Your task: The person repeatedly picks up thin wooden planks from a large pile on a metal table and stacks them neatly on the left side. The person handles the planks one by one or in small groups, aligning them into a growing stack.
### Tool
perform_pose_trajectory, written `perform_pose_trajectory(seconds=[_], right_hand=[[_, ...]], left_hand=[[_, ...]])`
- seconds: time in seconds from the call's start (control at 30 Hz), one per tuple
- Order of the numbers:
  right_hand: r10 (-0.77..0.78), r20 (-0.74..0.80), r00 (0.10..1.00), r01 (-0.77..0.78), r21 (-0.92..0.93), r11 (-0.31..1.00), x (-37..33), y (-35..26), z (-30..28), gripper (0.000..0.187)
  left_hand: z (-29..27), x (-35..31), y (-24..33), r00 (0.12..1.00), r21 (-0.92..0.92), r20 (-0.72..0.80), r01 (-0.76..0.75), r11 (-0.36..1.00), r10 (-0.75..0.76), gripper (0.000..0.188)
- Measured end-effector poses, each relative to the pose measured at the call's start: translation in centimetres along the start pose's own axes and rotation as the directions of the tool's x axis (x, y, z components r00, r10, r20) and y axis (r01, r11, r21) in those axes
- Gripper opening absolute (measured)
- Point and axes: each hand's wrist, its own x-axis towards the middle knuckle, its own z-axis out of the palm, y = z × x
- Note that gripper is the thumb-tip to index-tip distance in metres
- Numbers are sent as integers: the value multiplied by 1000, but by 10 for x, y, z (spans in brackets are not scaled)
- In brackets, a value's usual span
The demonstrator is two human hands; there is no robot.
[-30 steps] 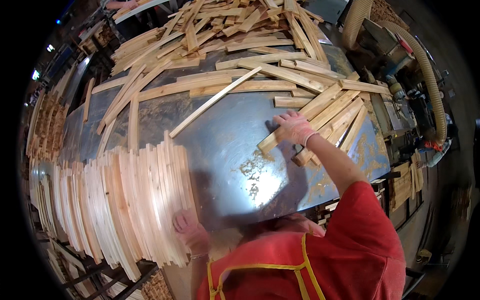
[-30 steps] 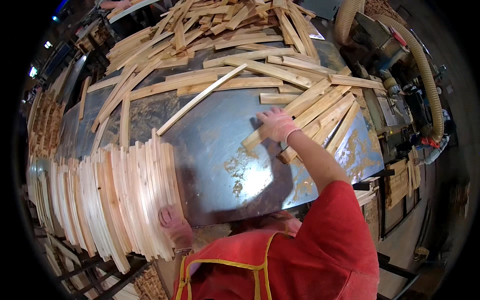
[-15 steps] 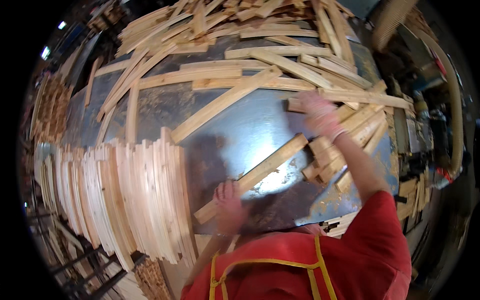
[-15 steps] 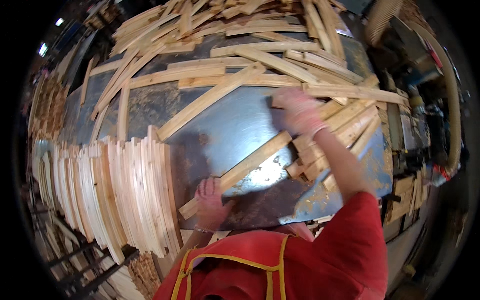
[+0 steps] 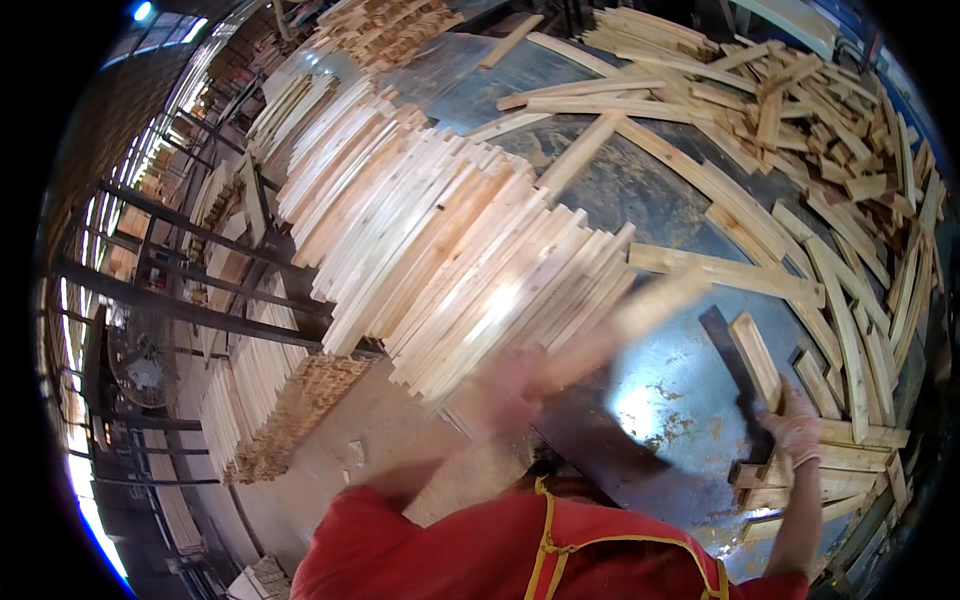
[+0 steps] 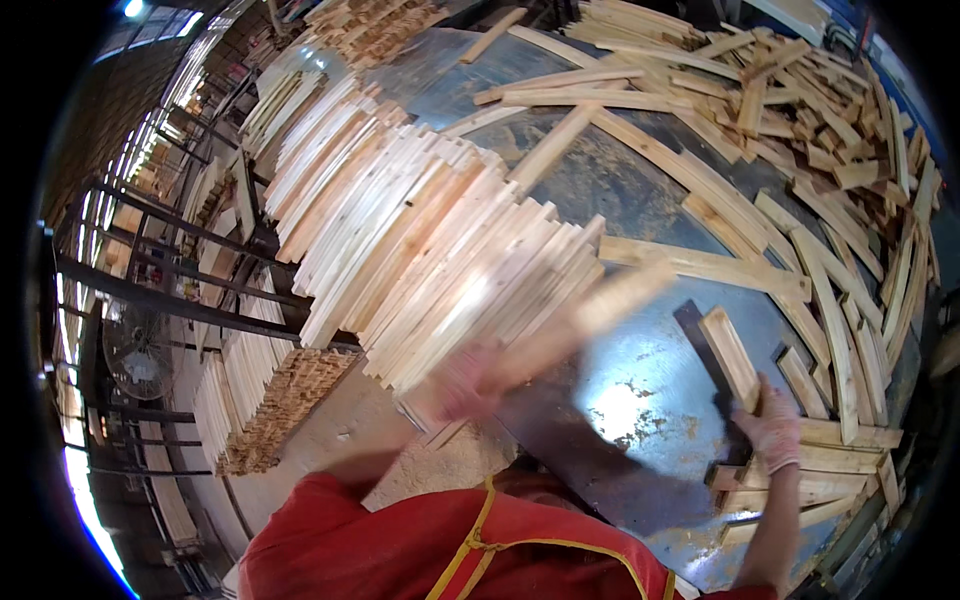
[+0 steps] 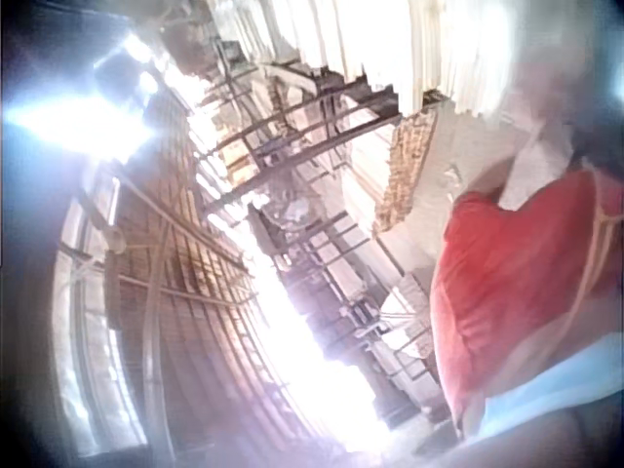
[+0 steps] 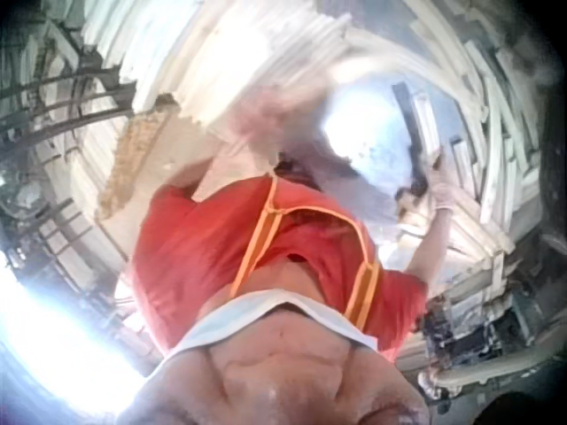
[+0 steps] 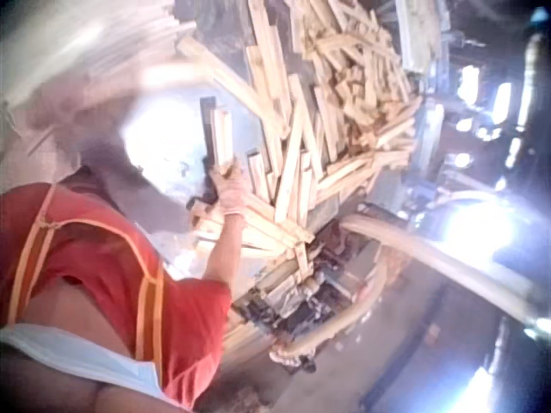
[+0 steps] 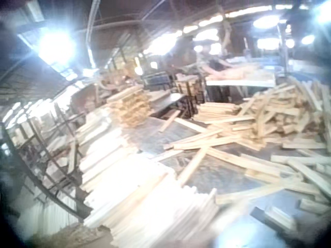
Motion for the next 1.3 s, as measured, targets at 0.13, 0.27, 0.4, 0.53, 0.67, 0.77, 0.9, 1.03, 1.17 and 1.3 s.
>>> perform_pose_trajectory(seconds=[0.13, 0.27, 0.4, 0.53, 0.67, 0.77, 0.9, 1.03, 1.17, 1.3], right_hand=[[65, 78, 995, -94, 474, 875, -4, -128, 26, 85], [23, 65, 998, -63, 729, 681, 47, -166, 130, 76], [106, -51, 993, -65, 511, 857, 45, -244, 131, 71], [267, -136, 954, -94, 711, 697, 77, -232, 108, 65], [279, -240, 930, -70, 629, 774, 104, -191, 122, 65], [154, -181, 971, -52, 470, 881, 74, -246, 142, 66], [-213, 57, 975, 170, 421, 891, 67, -294, 166, 59], [-142, 136, 980, 41, 566, 823, 68, -278, 106, 55], [-154, -226, 962, 178, 93, 980, 123, -201, 28, 56], [-269, -377, 886, 93, -424, 901, 198, -107, 21, 70]], left_hand=[[-102, 7, -67, 887, -163, -166, 407, 899, -432, 55], [-138, 1, -162, 853, 271, -392, 466, 842, -345, 65], [-130, -21, -228, 750, 242, -580, 532, 812, -318, 84], [-147, -22, -223, 771, 109, -395, 579, 808, -499, 100], [-155, -36, -247, 759, 91, -469, 550, 830, -451, 90], [-160, -23, -212, 791, 347, -420, 593, 726, -446, 64], [-22, -4, -208, 848, -448, -495, -61, 892, -191, 72], [62, -2, -63, 973, 276, -188, -75, 958, 131, 86], [67, -4, -10, 971, 291, -184, -94, 952, 152, 81], [57, 6, 0, 934, 284, -254, -177, 943, 251, 70]])
